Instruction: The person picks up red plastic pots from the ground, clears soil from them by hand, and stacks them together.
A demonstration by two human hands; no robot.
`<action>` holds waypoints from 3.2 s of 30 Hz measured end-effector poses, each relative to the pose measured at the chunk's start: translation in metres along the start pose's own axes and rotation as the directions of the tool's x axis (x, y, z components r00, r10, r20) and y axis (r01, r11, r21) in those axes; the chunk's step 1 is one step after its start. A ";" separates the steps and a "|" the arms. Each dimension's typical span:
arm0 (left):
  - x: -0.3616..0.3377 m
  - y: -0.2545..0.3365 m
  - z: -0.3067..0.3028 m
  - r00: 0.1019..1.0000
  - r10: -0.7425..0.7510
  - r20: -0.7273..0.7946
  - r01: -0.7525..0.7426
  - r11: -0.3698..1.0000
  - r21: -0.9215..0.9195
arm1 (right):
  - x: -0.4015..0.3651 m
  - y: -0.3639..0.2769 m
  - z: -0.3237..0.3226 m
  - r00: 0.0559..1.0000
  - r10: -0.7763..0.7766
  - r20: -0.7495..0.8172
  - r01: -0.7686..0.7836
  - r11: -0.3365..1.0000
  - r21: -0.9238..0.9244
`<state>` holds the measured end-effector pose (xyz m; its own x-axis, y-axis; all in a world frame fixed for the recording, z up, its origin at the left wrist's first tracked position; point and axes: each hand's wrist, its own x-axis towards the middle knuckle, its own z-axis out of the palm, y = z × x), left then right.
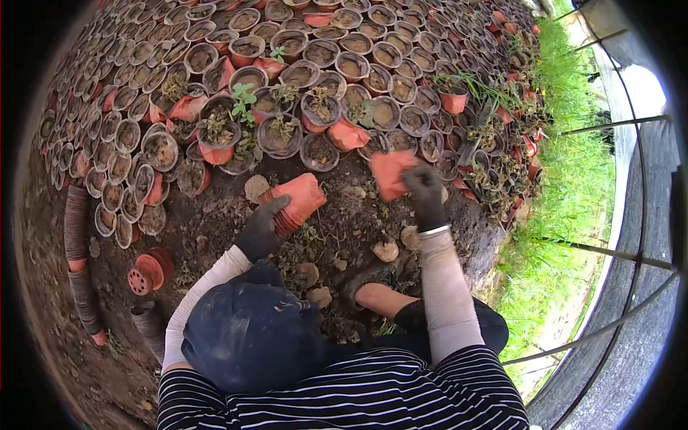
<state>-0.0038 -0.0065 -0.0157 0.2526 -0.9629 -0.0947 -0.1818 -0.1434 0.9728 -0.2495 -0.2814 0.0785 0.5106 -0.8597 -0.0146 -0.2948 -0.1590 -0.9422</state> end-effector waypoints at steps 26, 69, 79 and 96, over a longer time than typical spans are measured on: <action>-0.001 0.000 -0.008 0.958 -0.130 -0.256 -0.022 0.856 -0.516 | 0.110 0.059 0.114 0.978 -0.208 0.016 0.181 0.810 -0.558; -0.011 0.016 -0.016 0.970 0.134 -0.204 -0.076 0.960 0.268 | -0.002 0.036 0.065 0.703 0.259 0.662 0.429 0.589 -0.685; -0.010 0.011 -0.012 0.958 0.191 -0.214 -0.134 0.958 0.255 | -0.020 0.078 0.003 0.978 0.135 0.156 -0.019 0.812 -0.583; -0.013 0.018 -0.011 0.979 0.118 -0.169 -0.083 0.976 0.201 | 0.000 0.054 -0.049 0.949 -0.306 -0.083 0.110 0.564 -0.818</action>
<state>-0.0002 0.0061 0.0057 0.3863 -0.9205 0.0580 -0.3894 -0.1057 0.9150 -0.3047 -0.3141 0.0444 0.5076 -0.8070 0.3017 -0.7709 -0.5818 -0.2592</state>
